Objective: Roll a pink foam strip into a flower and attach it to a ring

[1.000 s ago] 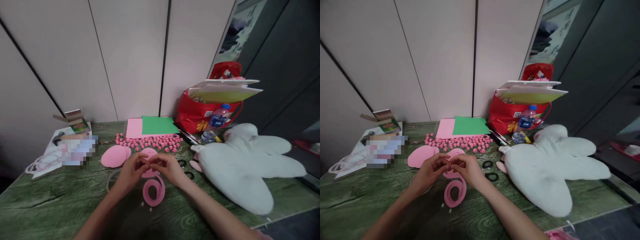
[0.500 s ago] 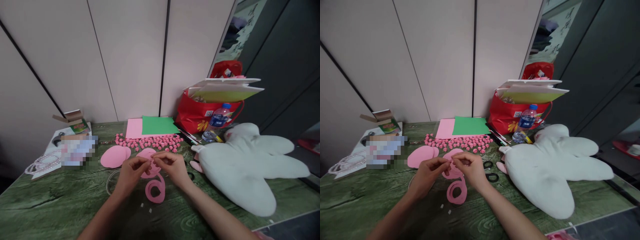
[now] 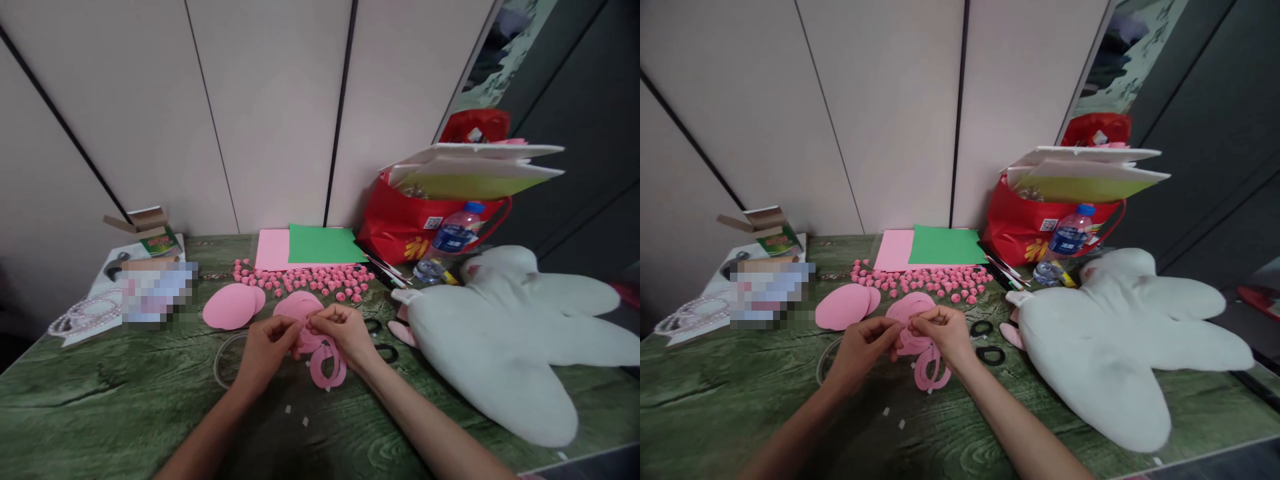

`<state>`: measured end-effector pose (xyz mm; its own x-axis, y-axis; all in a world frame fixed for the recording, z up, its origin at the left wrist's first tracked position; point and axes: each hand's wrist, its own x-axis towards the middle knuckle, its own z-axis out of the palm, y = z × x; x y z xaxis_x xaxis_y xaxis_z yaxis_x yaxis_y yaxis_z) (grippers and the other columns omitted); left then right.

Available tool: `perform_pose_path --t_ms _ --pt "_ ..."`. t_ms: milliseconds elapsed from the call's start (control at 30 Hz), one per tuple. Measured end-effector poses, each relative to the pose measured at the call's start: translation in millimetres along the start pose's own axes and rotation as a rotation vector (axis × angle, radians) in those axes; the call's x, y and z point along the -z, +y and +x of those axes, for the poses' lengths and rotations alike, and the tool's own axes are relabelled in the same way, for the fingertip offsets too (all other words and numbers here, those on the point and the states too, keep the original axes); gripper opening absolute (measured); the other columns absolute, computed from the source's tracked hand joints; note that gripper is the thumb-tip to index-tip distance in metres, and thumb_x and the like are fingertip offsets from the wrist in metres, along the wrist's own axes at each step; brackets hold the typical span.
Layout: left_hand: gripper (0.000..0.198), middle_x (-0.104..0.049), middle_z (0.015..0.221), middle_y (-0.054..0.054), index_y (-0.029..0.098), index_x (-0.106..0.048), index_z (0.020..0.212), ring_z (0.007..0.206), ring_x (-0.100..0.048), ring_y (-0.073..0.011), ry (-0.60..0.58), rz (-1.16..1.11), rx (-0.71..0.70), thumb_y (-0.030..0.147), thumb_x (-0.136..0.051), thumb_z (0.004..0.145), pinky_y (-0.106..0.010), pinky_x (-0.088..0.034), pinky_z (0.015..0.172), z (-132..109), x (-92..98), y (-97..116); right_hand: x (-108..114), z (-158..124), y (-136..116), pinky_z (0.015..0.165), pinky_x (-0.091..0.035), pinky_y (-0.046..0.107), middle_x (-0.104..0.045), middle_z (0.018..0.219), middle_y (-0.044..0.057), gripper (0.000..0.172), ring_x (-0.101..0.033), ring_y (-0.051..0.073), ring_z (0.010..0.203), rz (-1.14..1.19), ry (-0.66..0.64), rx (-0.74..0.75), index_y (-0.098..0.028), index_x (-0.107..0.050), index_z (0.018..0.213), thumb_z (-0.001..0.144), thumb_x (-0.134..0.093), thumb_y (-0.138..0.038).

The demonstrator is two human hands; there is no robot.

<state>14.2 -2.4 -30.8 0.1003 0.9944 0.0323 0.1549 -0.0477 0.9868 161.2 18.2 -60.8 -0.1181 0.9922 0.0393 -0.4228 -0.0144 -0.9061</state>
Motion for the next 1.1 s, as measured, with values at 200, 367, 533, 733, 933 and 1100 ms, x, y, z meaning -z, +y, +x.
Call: perform_pose_path --t_ms 200,367,533,733,933,1100 --pt "0.019 -0.059 0.051 0.001 0.012 -0.061 0.059 0.039 -0.051 -0.0078 0.012 -0.018 0.022 0.028 -0.059 0.07 -0.019 -0.041 0.043 1.9 -0.4 -3.9 7.5 0.9 2.2 0.05 -0.046 0.019 -0.065 0.057 0.0 0.017 -0.059 0.01 0.051 -0.025 -0.008 -0.011 -0.014 -0.063 0.064 0.056 -0.075 -0.022" --pt "0.022 -0.058 0.05 0.001 0.013 -0.059 0.058 0.039 -0.05 -0.0084 -0.024 -0.052 0.056 0.031 -0.058 0.071 -0.019 -0.039 0.04 1.8 -3.2 -5.6 12.9 1.3 3.8 0.052 -0.048 0.019 -0.066 0.059 0.001 0.016 -0.059 0.01 0.053 0.005 -0.01 -0.042 -0.014 -0.067 0.065 0.054 -0.076 -0.021" --pt "0.022 -0.058 0.049 0.001 0.013 -0.059 0.06 0.039 -0.05 -0.0089 -0.034 -0.084 0.089 0.032 -0.059 0.07 -0.019 -0.039 0.039 2.1 -3.8 -6.4 18.7 2.8 4.6 0.068 -0.051 0.022 -0.069 0.069 0.004 0.019 -0.063 0.012 0.064 0.113 -0.027 -0.177 -0.013 -0.068 0.069 0.053 -0.077 -0.02" --pt "0.021 -0.058 0.048 0.002 0.013 -0.059 0.062 0.037 -0.05 -0.0088 -0.022 -0.094 0.115 0.033 -0.06 0.069 -0.019 -0.038 0.037 0.2 1.3 -4.3 18.4 0.1 2.4 0.071 -0.051 0.027 -0.07 0.076 0.008 0.024 -0.065 0.016 0.069 0.082 -0.047 -0.199 -0.011 -0.068 0.073 0.053 -0.078 -0.021" --pt "0.023 -0.058 0.048 0.002 0.013 -0.058 0.059 0.036 -0.048 -0.0075 -0.028 -0.107 0.11 0.032 -0.058 0.071 -0.019 -0.037 0.038 -2.9 3.7 -11.1 12.7 -4.0 4.8 0.062 -0.051 0.023 -0.07 0.07 0.005 0.027 -0.064 0.014 0.061 0.079 -0.021 -0.189 -0.013 -0.068 0.073 0.051 -0.079 -0.023" --pt "0.024 -0.056 0.047 0.002 0.013 -0.057 0.057 0.037 -0.048 -0.007 -0.028 -0.109 0.08 0.031 -0.057 0.073 -0.018 -0.036 0.039 -2.8 3.1 -18.2 15.3 -2.3 9.3 0.057 -0.051 0.023 -0.069 0.064 0.004 0.025 -0.063 0.013 0.057 0.034 0.007 -0.169 -0.014 -0.067 0.069 0.049 -0.079 -0.022"
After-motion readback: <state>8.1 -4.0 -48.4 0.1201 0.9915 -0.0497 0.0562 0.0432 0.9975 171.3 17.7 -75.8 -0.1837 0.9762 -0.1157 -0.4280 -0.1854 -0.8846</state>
